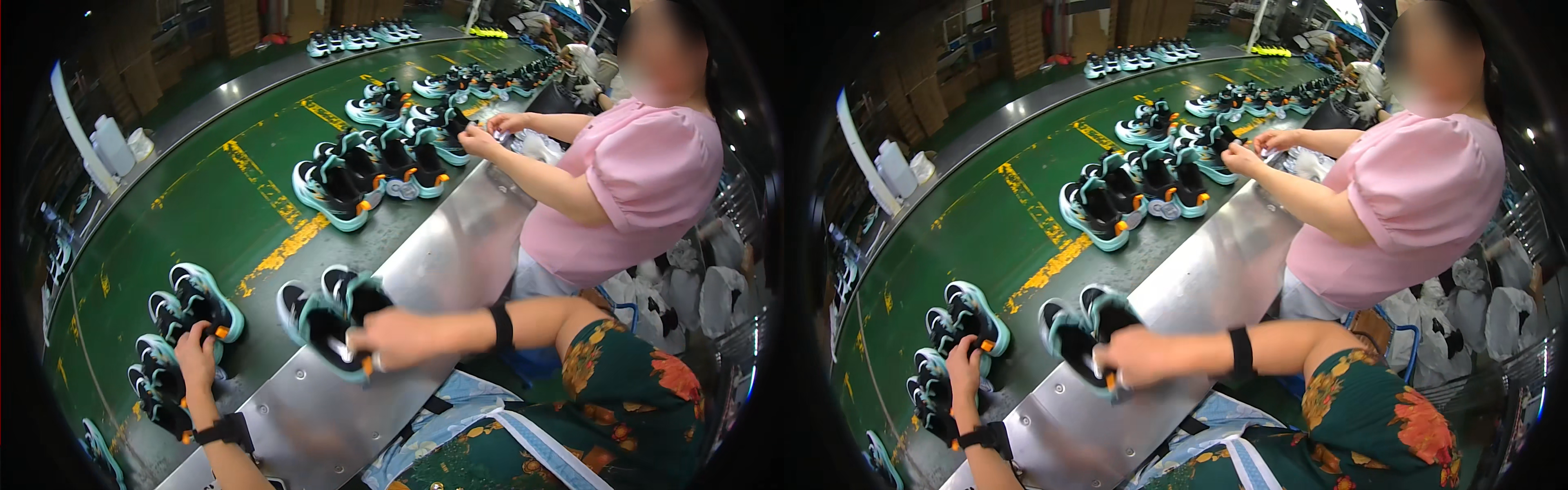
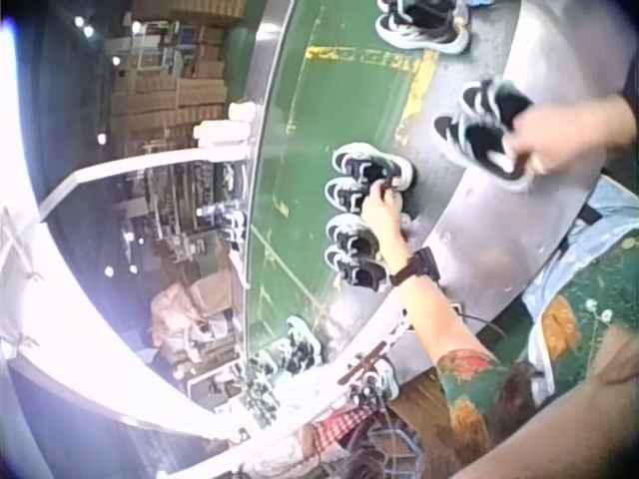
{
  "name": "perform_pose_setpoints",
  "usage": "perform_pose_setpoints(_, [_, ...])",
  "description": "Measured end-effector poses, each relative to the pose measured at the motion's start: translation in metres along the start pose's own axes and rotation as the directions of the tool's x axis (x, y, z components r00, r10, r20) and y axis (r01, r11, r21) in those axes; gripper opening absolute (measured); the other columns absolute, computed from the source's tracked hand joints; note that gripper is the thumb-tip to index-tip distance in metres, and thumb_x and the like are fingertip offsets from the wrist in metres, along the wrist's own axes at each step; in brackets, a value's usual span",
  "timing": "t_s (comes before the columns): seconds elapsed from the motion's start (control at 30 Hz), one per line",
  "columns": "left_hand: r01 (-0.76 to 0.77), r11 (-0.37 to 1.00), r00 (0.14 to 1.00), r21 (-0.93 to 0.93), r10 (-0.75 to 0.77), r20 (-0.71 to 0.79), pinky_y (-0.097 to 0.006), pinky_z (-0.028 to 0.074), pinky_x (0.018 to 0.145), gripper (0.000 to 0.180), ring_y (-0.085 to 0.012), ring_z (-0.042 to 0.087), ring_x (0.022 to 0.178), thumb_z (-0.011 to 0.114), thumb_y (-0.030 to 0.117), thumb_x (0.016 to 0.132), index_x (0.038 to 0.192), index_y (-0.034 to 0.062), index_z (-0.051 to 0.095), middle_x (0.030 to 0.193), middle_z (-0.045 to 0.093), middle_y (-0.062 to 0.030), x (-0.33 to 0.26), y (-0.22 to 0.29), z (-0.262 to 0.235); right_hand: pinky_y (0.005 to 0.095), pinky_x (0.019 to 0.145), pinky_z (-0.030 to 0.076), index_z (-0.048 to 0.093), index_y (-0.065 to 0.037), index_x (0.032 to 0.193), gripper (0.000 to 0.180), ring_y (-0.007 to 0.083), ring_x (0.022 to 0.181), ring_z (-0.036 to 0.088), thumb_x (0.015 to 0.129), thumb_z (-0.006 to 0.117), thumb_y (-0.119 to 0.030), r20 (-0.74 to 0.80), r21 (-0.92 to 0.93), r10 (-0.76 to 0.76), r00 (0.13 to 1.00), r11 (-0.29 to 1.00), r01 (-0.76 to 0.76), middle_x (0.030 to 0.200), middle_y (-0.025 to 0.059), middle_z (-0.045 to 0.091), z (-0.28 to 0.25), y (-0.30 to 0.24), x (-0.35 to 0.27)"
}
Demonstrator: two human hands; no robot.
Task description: Finalize shoe assembly by inserting padding or stuffing into shoes on a production line.
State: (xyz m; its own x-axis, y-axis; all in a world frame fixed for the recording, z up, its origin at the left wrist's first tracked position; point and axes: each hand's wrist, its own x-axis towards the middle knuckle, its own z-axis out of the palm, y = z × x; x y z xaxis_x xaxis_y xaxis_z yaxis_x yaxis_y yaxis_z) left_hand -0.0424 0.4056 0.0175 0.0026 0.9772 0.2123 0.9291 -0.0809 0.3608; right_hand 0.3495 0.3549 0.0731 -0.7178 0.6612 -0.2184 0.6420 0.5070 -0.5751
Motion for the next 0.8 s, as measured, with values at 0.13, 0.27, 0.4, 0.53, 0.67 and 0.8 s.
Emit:
perform_pose_setpoints(0.13, [0.007, 0.998, 0.927, -0.057, -0.028, -0.373, -0.039, 0.039, 0.096, 0.032, -0.0336, 0.053, 0.114, 0.056, 0.006, 0.089, 0.121, 0.0046, 0.058, 0.119, 0.057, -0.0197, -0.08, 0.087, -0.011, 0.0479, 0.074, 0.049, 0.051, -0.011, 0.128, 0.055, 0.0421, 0.077, 0.058, 0.076, 0.069, -0.016, 0.028, 0.312, -0.134, 0.991, 0.943, 0.118, 0.09, 0.022, 0.052, 0.081, -0.04, -0.042])
perform_pose_setpoints(0.27, [0.012, 0.925, 0.932, -0.379, -0.148, -0.332, -0.036, 0.045, 0.083, 0.015, -0.0297, 0.059, 0.093, 0.053, 0.001, 0.088, 0.099, -0.0008, 0.062, 0.097, 0.063, -0.0155, -0.193, 0.167, -0.019, 0.0376, 0.083, 0.049, 0.055, -0.01, 0.13, 0.049, 0.0352, 0.09, 0.062, 0.084, 0.068, -0.019, 0.183, 0.634, -0.496, 0.849, 0.719, 0.284, 0.103, 0.0196, 0.062, 0.058, -0.035, -0.066])
perform_pose_setpoints(0.4, [-0.05, 0.804, 0.998, -0.592, 0.069, 0.009, -0.038, 0.047, 0.072, 0.008, -0.0302, 0.06, 0.08, 0.062, 0.001, 0.078, 0.086, 0.0021, 0.063, 0.083, 0.063, -0.0128, -0.267, 0.179, 0.01, 0.0323, 0.081, 0.051, 0.065, -0.008, 0.12, 0.037, 0.0198, 0.093, 0.066, 0.085, 0.071, -0.016, 0.091, 0.658, -0.251, 0.964, 0.742, 0.131, 0.11, 0.0097, 0.068, 0.053, 0.009, -0.037])
perform_pose_setpoints(0.53, [-0.094, 0.888, 0.984, -0.45, 0.152, 0.093, -0.04, 0.045, 0.071, 0.006, -0.0308, 0.058, 0.079, 0.063, 0.003, 0.077, 0.084, 0.0037, 0.061, 0.084, 0.062, -0.0127, -0.273, 0.186, 0.036, 0.0362, 0.078, 0.047, 0.054, -0.014, 0.135, 0.064, 0.0259, 0.087, 0.059, 0.074, 0.074, -0.014, 0.149, 0.374, -0.387, 0.91, 0.874, 0.31, 0.117, 0.0124, 0.063, 0.058, -0.012, 0.004])
perform_pose_setpoints(0.67, [-0.039, 0.95, 0.99, -0.31, 0.078, 0.116, -0.043, 0.043, 0.067, 0.004, -0.0343, 0.055, 0.073, 0.062, 0.004, 0.076, 0.079, 0.0048, 0.059, 0.078, 0.059, -0.0139, -0.291, 0.214, 0.001, 0.0429, 0.087, 0.047, 0.059, -0.017, 0.123, 0.06, 0.0351, 0.101, 0.058, 0.065, 0.076, -0.015, 0.1, 0.461, -0.668, 0.737, 0.688, 0.561, 0.105, 0.0162, 0.06, 0.08, -0.059, 0.024])
perform_pose_setpoints(0.8, [0.065, 0.995, 0.997, -0.076, -0.062, 0.044, -0.043, 0.043, 0.067, 0.013, -0.0346, 0.058, 0.075, 0.06, 0.018, 0.085, 0.087, 0.0063, 0.064, 0.083, 0.062, -0.0158, -0.279, 0.272, -0.029, 0.0469, 0.071, 0.049, 0.063, -0.013, 0.101, 0.042, 0.0381, 0.084, 0.063, 0.06, 0.074, -0.016, 0.135, 0.149, -0.652, 0.746, 0.758, 0.635, 0.088, 0.0151, 0.06, 0.03, -0.069, -0.02])
